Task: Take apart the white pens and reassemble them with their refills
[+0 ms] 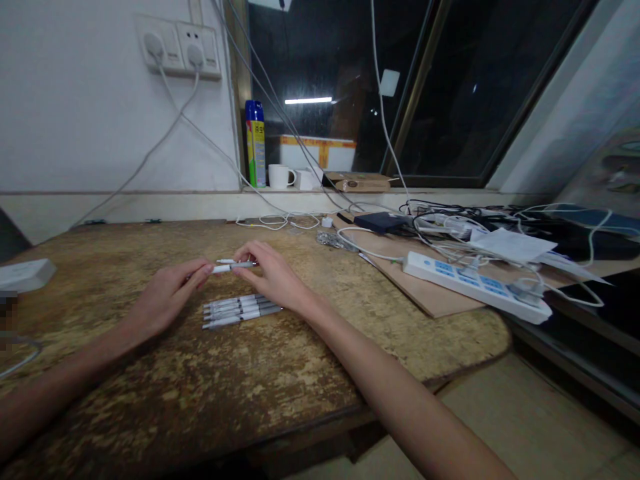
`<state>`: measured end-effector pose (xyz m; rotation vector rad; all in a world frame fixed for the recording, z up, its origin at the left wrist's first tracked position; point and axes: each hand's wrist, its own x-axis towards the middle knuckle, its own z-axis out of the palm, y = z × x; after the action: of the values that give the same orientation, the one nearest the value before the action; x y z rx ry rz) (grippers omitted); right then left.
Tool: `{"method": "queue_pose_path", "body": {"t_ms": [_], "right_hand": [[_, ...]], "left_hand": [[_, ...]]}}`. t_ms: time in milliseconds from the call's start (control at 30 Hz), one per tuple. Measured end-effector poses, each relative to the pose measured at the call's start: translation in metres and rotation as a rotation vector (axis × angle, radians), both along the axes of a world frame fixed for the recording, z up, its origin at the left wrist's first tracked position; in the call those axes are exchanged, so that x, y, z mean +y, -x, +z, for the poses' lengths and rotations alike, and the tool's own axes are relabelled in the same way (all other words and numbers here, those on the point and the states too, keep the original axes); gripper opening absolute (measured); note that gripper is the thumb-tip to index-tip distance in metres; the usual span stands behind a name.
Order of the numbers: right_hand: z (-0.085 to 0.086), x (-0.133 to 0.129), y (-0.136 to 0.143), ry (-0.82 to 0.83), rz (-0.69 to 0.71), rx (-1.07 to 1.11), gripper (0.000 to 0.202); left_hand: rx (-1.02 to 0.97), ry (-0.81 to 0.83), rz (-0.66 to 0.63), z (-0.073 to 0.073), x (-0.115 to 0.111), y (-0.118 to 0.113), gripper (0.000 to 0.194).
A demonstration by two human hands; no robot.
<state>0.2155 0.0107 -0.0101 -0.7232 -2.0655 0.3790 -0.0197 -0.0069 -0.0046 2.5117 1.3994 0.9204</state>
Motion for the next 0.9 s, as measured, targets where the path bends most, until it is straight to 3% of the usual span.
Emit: {"method": "queue_pose_path", "body": {"t_ms": [133,300,533,767,900], "right_hand": [[0.0008,-0.0017,0.0007,0.128,-0.003,-0.055,0.03],[0.0,0.0007,0.0007,0.08,0.044,0.029,0.008],[-0.0001,-0.0019,0.0029,0.195,0.056,0.023,0.023],[0.0019,0.002,0.0027,0.135,0.101,0.127,0.009],[0.0042,0.0006,0.0046,0.12,0.085,0.145,0.013]], "left_hand": [[0.003,0.016,-0.011,-0.0009,-0.0012,-0.0005,0.041],[-0.001,0.013,-0.018,-0.001,-0.001,-0.0021,0.041],[0.015,0.007,-0.012,0.0015,-0.0014,-0.0022,0.042],[-0.024,0.001,-0.048,0.0015,-0.001,-0.0029,0.039],[-0.028,-0.013,-0.042,0.0008,-0.0005,-0.0014,0.041]]}}
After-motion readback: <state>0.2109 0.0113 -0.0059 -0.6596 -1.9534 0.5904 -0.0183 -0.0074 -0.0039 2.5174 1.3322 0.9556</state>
